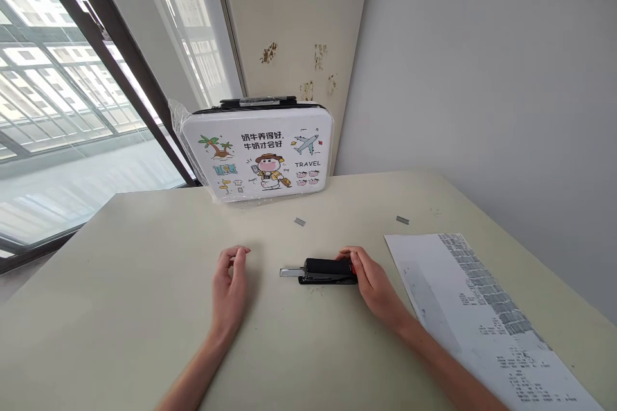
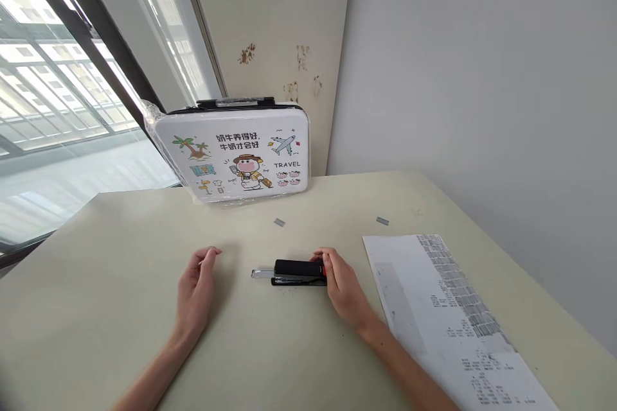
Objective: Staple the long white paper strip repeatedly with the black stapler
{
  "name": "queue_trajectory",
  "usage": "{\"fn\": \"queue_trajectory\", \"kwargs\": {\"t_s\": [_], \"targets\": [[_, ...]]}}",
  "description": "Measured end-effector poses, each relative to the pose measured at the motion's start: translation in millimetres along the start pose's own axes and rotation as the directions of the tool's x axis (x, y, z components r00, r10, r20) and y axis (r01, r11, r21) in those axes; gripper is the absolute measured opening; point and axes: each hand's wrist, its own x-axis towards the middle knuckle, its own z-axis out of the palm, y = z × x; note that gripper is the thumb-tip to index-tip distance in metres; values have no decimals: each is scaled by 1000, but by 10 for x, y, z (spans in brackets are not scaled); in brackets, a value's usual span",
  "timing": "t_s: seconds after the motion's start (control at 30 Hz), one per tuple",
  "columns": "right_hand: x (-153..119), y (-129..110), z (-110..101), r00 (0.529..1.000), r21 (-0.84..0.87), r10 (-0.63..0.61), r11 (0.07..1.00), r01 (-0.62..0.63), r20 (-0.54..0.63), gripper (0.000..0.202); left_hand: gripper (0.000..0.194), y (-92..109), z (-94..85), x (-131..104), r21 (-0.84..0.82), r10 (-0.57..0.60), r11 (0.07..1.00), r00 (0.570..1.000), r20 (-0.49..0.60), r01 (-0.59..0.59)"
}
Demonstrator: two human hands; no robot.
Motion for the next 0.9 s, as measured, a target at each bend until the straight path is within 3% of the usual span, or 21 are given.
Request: {"fn": "queue_trajectory", "kwargs": {"t_s": [0.13, 0.23, 0.37, 0.43, 0.57, 0.6, 0.67, 0.77, 0.9], "targets": [[-16, -62, -58, 995, -87, -57, 994, 64, 86, 41, 38, -39, -10, 37, -89, -35, 995, 999, 23, 37], [-40, -78, -70, 977, -177, -133, 971, 162, 168, 28, 42, -64, 43, 9, -265, -43, 960, 985, 168, 88], [-86, -60, -22, 945, -220, -304, 920, 324, 121, 19, 44, -48, 136, -71, -516, -78, 810, 923, 376, 278], [-111, -67, 6, 887, -221, -454, 859, 461, 84, 25, 50, -35, 164, -102, -598, -107, 669, 853, 510, 441], [-186, -173, 40, 735, -253, -672, 699, 669, 90, 41, 64, -43, 188, -149, -523, -91, 429, 611, 786, 737], [-212, -215, 48, 699, -283, -707, 652, 703, 110, 42, 65, -53, 195, -161, -504, -80, 391, 575, 815, 770], [-263, -304, 70, 629, -361, -763, 550, 753, 150, 38, 60, -75, 209, -183, -495, -87, 323, 546, 833, 807], [-317, -415, 110, 549, -443, -815, 429, 787, 186, 29, 47, -92, 221, -204, -517, -162, 211, 551, 818, 829], [-343, -458, 130, 516, -480, -839, 384, 789, 175, 24, 39, -64, 203, -203, -533, -261, 138, 550, 794, 835]]}}
